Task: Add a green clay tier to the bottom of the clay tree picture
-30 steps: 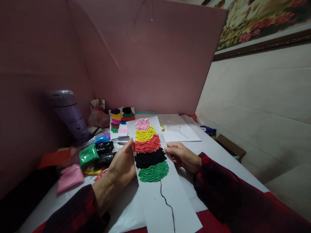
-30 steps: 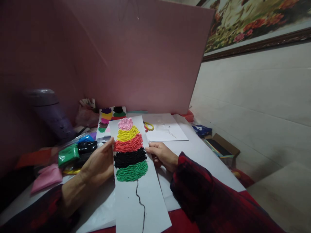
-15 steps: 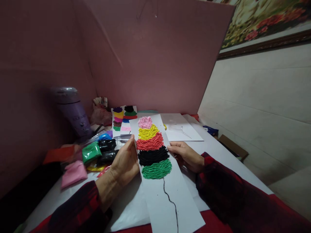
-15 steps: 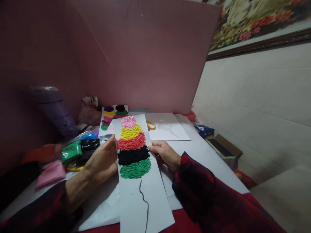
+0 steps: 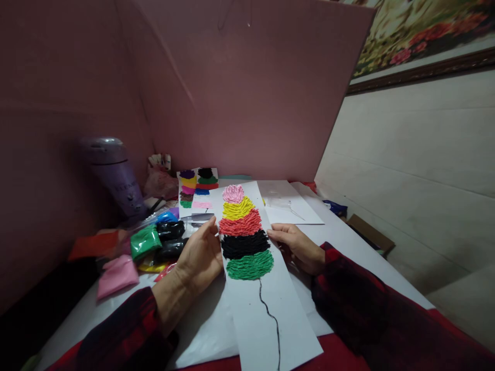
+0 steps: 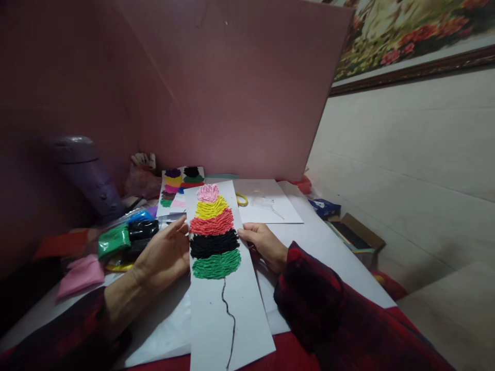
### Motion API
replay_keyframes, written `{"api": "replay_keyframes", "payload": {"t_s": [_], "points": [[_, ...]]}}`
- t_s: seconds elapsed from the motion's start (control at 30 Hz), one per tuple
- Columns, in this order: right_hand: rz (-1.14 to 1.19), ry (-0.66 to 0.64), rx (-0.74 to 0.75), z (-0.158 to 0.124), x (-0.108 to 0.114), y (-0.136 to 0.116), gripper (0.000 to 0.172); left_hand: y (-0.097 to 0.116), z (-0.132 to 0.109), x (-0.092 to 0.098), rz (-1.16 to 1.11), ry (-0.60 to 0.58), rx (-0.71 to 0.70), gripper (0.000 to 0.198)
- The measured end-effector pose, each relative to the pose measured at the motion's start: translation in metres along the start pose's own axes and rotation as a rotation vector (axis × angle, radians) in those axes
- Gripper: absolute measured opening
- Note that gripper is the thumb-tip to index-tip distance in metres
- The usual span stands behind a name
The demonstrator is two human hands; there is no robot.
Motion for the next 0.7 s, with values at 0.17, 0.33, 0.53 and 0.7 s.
{"api": "replay_keyframes", "payload": {"t_s": [0.17,0.33,0.53,0.7], "points": [[0.016,-0.006,0.017,0.0014,0.0028,0.0039,0.045,-0.0008,0.0,-0.0011,0.021,0.012,-0.001,0.035],[0.045,-0.005,0.05,0.0025,0.0042,0.0065,0.047,-0.0013,-0.0018,-0.003,0.025,0.039,0.01,0.034],[0.064,-0.003,0.046,0.0023,0.0035,0.0055,0.048,-0.0022,-0.0007,-0.0015,0.048,0.033,-0.047,0.034],[0.072,0.006,0.046,0.0016,0.0032,0.004,0.049,-0.0032,0.0014,-0.0004,0.071,0.026,-0.057,0.033]]}}
Point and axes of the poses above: each hand's wrist, its own z-axis towards the middle knuckle, its own x-axis out of the back of the hand, y = z × x, the point moved 1 cm from there along z, towards the middle knuckle, and after that the axes turned 2 degrees about z, right-handed, at the moved point
